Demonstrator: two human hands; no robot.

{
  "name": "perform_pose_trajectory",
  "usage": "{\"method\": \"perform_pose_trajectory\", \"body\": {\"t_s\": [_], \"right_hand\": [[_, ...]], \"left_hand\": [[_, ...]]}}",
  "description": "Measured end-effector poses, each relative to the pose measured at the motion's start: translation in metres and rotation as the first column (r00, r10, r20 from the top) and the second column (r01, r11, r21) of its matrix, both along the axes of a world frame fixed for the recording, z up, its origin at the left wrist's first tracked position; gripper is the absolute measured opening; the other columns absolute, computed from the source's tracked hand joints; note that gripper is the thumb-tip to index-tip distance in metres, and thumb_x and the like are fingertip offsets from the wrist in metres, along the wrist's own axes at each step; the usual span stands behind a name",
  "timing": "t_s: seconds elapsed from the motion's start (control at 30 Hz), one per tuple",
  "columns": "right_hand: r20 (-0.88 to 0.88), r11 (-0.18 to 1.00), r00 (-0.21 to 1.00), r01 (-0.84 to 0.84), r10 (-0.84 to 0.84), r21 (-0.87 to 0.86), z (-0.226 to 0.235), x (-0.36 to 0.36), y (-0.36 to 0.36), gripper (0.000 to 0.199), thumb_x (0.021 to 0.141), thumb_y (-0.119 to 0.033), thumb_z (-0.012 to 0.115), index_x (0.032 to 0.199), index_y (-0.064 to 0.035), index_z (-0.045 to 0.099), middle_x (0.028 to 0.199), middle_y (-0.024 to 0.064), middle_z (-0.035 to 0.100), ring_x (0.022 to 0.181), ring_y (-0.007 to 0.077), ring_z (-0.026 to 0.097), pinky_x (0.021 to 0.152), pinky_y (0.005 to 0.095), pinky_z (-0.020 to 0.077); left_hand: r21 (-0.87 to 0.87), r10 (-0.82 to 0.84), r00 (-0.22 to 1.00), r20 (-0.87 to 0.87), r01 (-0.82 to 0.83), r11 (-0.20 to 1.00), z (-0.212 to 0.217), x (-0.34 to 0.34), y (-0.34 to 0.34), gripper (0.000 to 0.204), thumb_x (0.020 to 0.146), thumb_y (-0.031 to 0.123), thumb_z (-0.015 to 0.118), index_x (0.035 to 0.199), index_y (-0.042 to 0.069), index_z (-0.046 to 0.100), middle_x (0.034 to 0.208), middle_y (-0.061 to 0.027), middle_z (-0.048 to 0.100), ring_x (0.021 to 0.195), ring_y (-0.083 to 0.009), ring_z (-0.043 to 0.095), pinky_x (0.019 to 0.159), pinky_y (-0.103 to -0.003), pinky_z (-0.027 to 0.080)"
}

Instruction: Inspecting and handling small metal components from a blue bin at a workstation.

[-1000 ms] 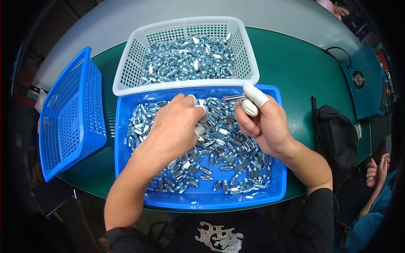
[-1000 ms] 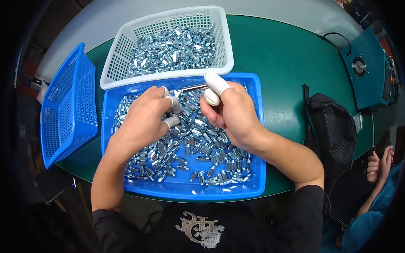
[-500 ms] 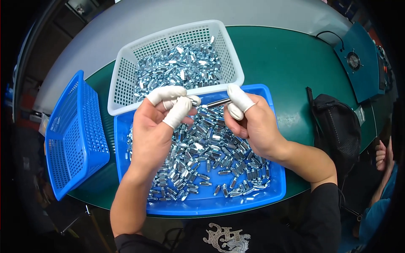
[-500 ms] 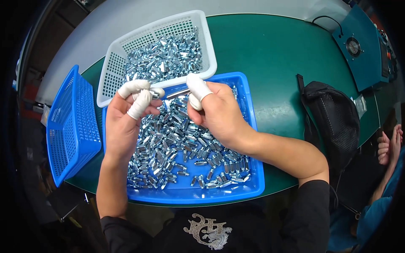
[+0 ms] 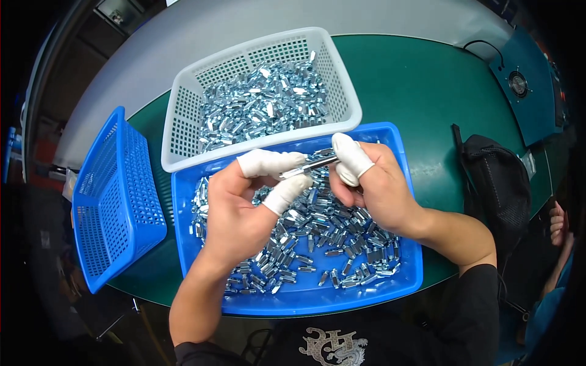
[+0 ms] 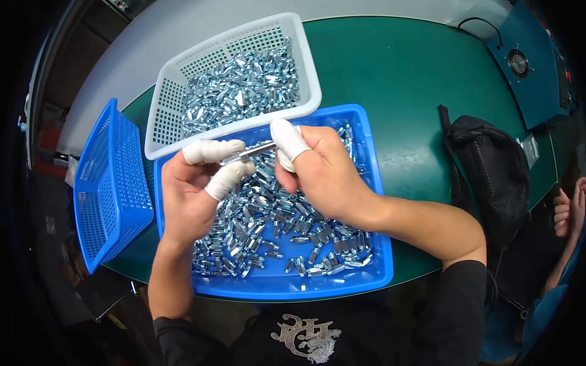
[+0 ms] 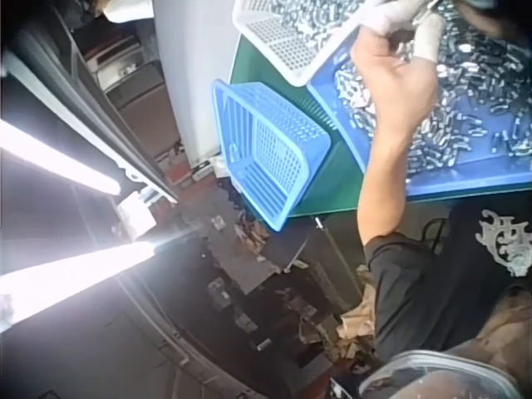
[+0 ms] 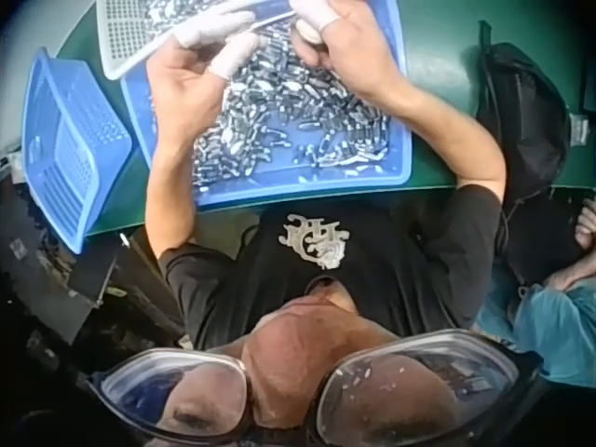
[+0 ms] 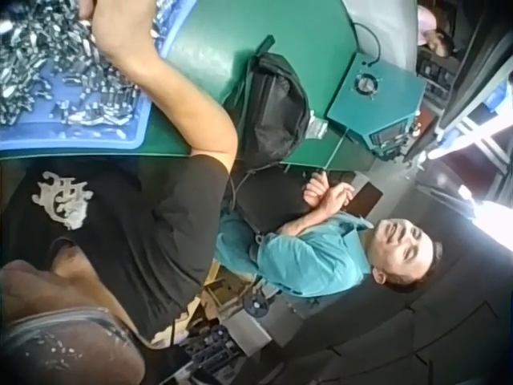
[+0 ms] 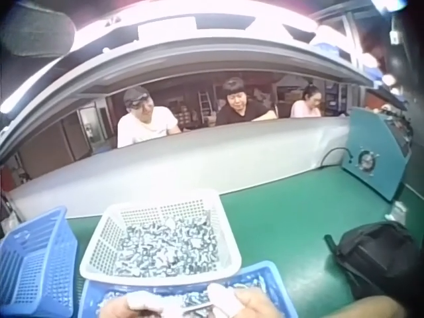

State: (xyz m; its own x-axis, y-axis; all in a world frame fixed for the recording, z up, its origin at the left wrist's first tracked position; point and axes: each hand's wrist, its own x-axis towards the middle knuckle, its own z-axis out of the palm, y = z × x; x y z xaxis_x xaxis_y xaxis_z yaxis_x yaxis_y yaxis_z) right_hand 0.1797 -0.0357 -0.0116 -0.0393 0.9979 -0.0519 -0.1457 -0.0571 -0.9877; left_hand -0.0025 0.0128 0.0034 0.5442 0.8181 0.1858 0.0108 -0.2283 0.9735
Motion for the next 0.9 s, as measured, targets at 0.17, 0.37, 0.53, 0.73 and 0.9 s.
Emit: {"method": "perform_pose_trajectory", "body": {"t_s": [0.17, 0.37, 0.53, 0.73, 0.9], "right_hand": [[0.045, 0.999, 0.999, -0.006, 0.008, -0.04, 0.008, -0.001, -0.002, 0.046, 0.097, -0.037, 0.036, 0.064, -0.0078, 0.05, 0.048, -0.0006, 0.044, 0.041, 0.0042, 0.033, 0.04, 0.0198, 0.0253], [0.036, 0.996, 0.999, -0.029, 0.032, -0.082, 0.009, -0.008, -0.007, 0.044, 0.096, -0.038, 0.036, 0.072, -0.0058, 0.054, 0.048, 0.0014, 0.046, 0.039, 0.0046, 0.032, 0.038, 0.0206, 0.0252], [-0.11, 0.986, 0.994, -0.027, 0.009, -0.167, 0.005, -0.007, -0.003, 0.044, 0.096, -0.038, 0.037, 0.076, -0.0028, 0.056, 0.049, 0.0018, 0.044, 0.039, 0.0065, 0.032, 0.039, 0.0215, 0.0253], [-0.198, 0.983, 0.98, -0.063, 0.027, -0.174, 0.006, -0.004, 0.0, 0.043, 0.096, -0.037, 0.038, 0.076, -0.0036, 0.056, 0.047, 0.0014, 0.04, 0.038, 0.0074, 0.03, 0.039, 0.0228, 0.0241], [-0.358, 0.822, 0.903, -0.383, 0.236, -0.421, 0.015, -0.001, 0.005, 0.045, 0.097, -0.041, 0.03, 0.089, -0.004, 0.054, 0.045, -0.0001, 0.039, 0.037, 0.0073, 0.03, 0.038, 0.0223, 0.024]], "left_hand": [[0.092, 0.084, 0.996, 0.022, -0.085, 0.992, -0.006, 0.003, -0.004, 0.021, 0.075, 0.0, 0.069, 0.095, 0.0, 0.064, 0.084, -0.0088, 0.067, 0.076, -0.0141, 0.063, 0.068, -0.026, 0.05], [0.227, -0.007, 0.999, -0.051, 0.019, 0.974, -0.003, 0.009, -0.011, 0.023, 0.079, -0.003, 0.065, 0.101, -0.003, 0.059, 0.097, -0.0101, 0.064, 0.091, -0.0147, 0.061, 0.08, -0.027, 0.049], [0.168, 0.059, 0.998, -0.028, -0.054, 0.984, 0.004, 0.011, -0.014, 0.035, 0.077, 0.004, 0.07, 0.108, -0.002, 0.056, 0.1, -0.0085, 0.061, 0.087, -0.0121, 0.059, 0.076, -0.026, 0.049], [0.054, 0.151, 0.988, 0.041, -0.153, 0.987, -0.004, 0.014, -0.015, 0.024, 0.076, 0.006, 0.072, 0.096, -0.002, 0.062, 0.085, -0.0046, 0.064, 0.076, -0.0086, 0.059, 0.07, -0.023, 0.048], [0.499, 0.191, 0.982, 0.013, -0.172, 0.849, -0.004, 0.015, -0.012, 0.019, 0.073, -0.001, 0.07, 0.09, 0.0, 0.062, 0.076, -0.0048, 0.06, 0.067, -0.0099, 0.056, 0.06, -0.023, 0.045]]}}
